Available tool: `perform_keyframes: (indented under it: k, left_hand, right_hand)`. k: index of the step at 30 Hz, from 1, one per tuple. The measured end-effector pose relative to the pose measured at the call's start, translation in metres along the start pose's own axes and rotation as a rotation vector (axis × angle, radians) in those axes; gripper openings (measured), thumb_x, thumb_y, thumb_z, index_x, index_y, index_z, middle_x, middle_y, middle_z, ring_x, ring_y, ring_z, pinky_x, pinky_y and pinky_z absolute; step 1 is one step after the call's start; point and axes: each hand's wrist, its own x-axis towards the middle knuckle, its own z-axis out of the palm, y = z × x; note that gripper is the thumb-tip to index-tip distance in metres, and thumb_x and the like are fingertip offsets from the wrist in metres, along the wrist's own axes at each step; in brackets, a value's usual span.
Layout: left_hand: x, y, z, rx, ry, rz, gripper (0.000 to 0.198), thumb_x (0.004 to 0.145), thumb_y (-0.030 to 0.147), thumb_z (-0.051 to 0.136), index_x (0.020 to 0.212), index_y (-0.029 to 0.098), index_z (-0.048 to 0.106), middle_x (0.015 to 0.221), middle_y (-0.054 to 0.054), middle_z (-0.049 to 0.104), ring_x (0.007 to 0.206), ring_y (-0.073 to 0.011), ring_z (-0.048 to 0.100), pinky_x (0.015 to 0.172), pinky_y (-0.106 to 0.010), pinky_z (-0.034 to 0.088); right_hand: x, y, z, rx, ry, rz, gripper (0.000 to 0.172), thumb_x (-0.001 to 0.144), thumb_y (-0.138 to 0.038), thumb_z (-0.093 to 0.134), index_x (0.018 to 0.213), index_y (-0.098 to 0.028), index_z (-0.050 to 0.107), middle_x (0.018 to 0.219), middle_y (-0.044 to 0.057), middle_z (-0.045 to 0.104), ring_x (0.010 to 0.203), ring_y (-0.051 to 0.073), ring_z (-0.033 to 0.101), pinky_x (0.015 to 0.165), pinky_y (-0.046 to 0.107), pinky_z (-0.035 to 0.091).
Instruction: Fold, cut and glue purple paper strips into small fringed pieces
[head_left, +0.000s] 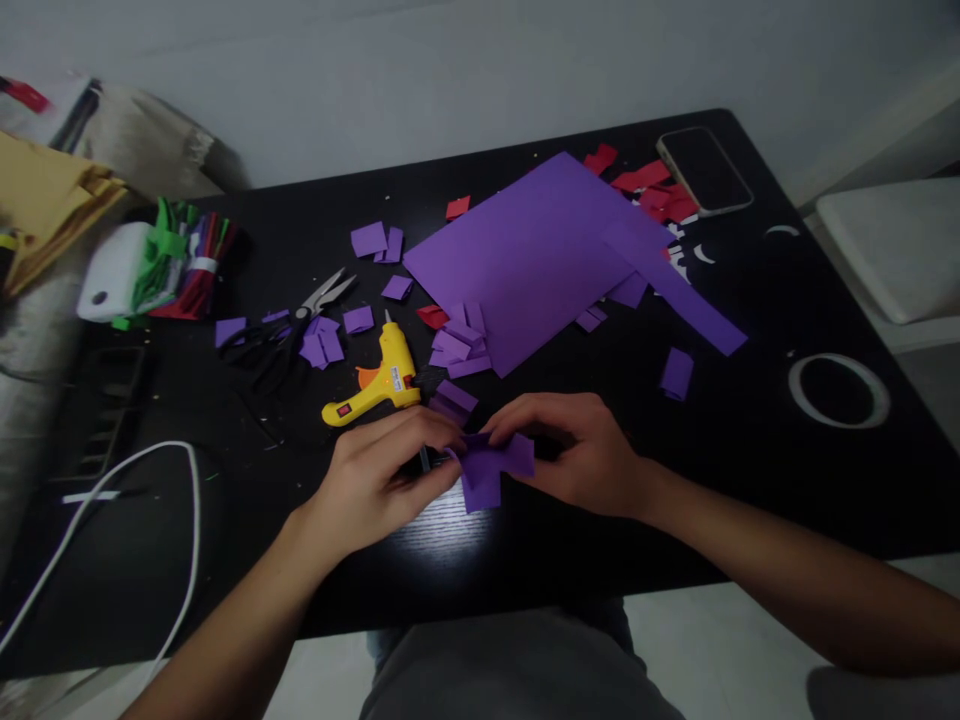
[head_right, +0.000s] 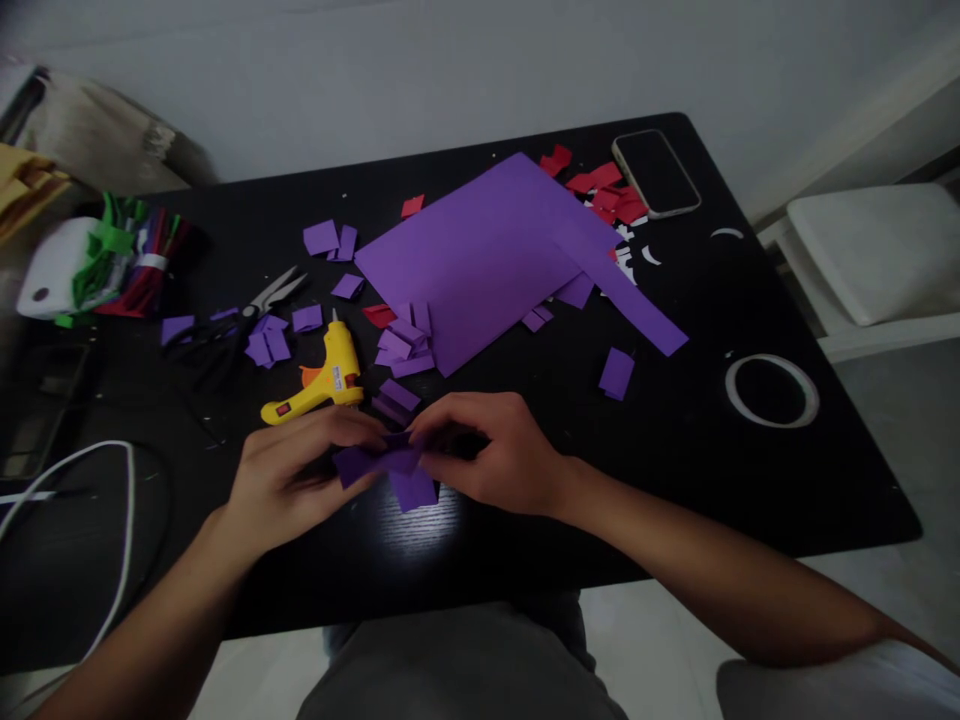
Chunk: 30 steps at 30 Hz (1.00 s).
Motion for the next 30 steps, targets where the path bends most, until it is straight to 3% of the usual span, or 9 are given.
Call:
perform_keyframes:
  k: [7,10,13,17,20,23,25,28,30]
  left_hand:
    - [-0.002,0.002,0.006,-0.02,0.081,-0.083,0.015,0.088,0.016,0.082,0.091,0.018,0.068,0.083,-0.001,0.076,0.071,-0.0113,0.071,0.067,-0.02,0.058]
    - [-0.003,0.002,0.01,-0.074,0.121,-0.157,0.018,0.088,0.018,0.083,0.096,0.019,0.067,0.076,0.002,0.073,0.064,-0.0099,0.067,0.062,-0.019,0.056]
    - [-0.004,0.001,0.015,-0.166,0.137,-0.219,0.027,0.088,0.018,0.083,0.109,0.02,0.066,0.077,0.002,0.073,0.066,-0.0102,0.069,0.065,-0.02,0.058]
    - [-0.003,0.002,0.016,-0.167,0.175,-0.254,0.027,0.087,0.019,0.085,0.11,0.02,0.069,0.07,0.006,0.067,0.059,-0.008,0.062,0.059,-0.019,0.054]
    - [-0.003,0.006,0.009,-0.072,0.246,-0.196,0.016,0.088,0.018,0.083,0.102,0.021,0.075,0.078,0.002,0.074,0.068,-0.0109,0.069,0.065,-0.022,0.058]
    - [-0.005,0.01,0.002,-0.022,0.27,-0.052,0.016,0.095,0.011,0.071,0.103,0.024,0.078,0.1,-0.003,0.08,0.089,-0.0172,0.077,0.08,-0.031,0.064]
    - [-0.008,0.009,-0.001,0.053,0.308,0.0,0.023,0.093,0.008,0.071,0.106,0.026,0.079,0.106,-0.003,0.08,0.092,-0.0187,0.077,0.082,-0.034,0.065]
    - [-0.011,0.006,0.0,0.186,0.326,0.085,0.026,0.091,0.007,0.072,0.104,0.027,0.08,0.105,-0.004,0.077,0.092,-0.0188,0.075,0.083,-0.034,0.065]
    - [-0.01,0.006,0.002,0.228,0.257,0.131,0.024,0.091,0.006,0.07,0.103,0.025,0.081,0.1,-0.005,0.075,0.09,-0.0181,0.074,0.08,-0.031,0.065]
  right_hand:
    - [-0.002,-0.002,0.004,0.095,0.053,0.154,0.02,0.084,-0.024,0.087,0.099,-0.02,0.073,0.089,0.001,0.081,0.078,0.016,0.079,0.076,0.027,0.066]
    - [-0.002,-0.001,0.005,0.113,0.053,0.193,0.022,0.084,-0.024,0.087,0.099,-0.021,0.071,0.088,0.001,0.08,0.077,0.016,0.078,0.075,0.028,0.066]
    - [-0.002,-0.001,0.005,0.112,0.062,0.191,0.023,0.084,-0.022,0.087,0.099,-0.021,0.07,0.088,0.0,0.079,0.077,0.014,0.077,0.075,0.025,0.064]
    - [-0.004,0.0,0.007,0.05,0.119,0.141,0.028,0.084,-0.021,0.088,0.106,-0.022,0.07,0.093,0.0,0.078,0.079,0.014,0.075,0.077,0.026,0.063]
    - [-0.005,-0.002,0.008,0.013,0.159,0.053,0.031,0.085,-0.02,0.086,0.111,-0.023,0.07,0.101,0.003,0.076,0.084,0.016,0.072,0.078,0.03,0.061]
    - [-0.005,-0.006,0.005,0.046,0.218,0.027,0.019,0.089,-0.02,0.078,0.105,-0.022,0.069,0.094,0.003,0.07,0.076,0.015,0.065,0.069,0.029,0.057]
    - [-0.003,-0.008,0.002,0.158,0.17,0.132,0.007,0.095,-0.026,0.073,0.096,-0.021,0.068,0.081,0.0,0.066,0.066,0.013,0.062,0.062,0.028,0.054]
    - [0.003,-0.01,0.0,0.41,-0.041,0.369,0.028,0.099,-0.045,0.069,0.088,-0.019,0.07,0.072,0.0,0.069,0.063,0.014,0.066,0.061,0.028,0.056]
    - [0.005,-0.008,0.002,0.519,-0.099,0.453,0.033,0.094,-0.051,0.075,0.086,-0.019,0.073,0.076,0.001,0.073,0.069,0.015,0.07,0.067,0.028,0.059]
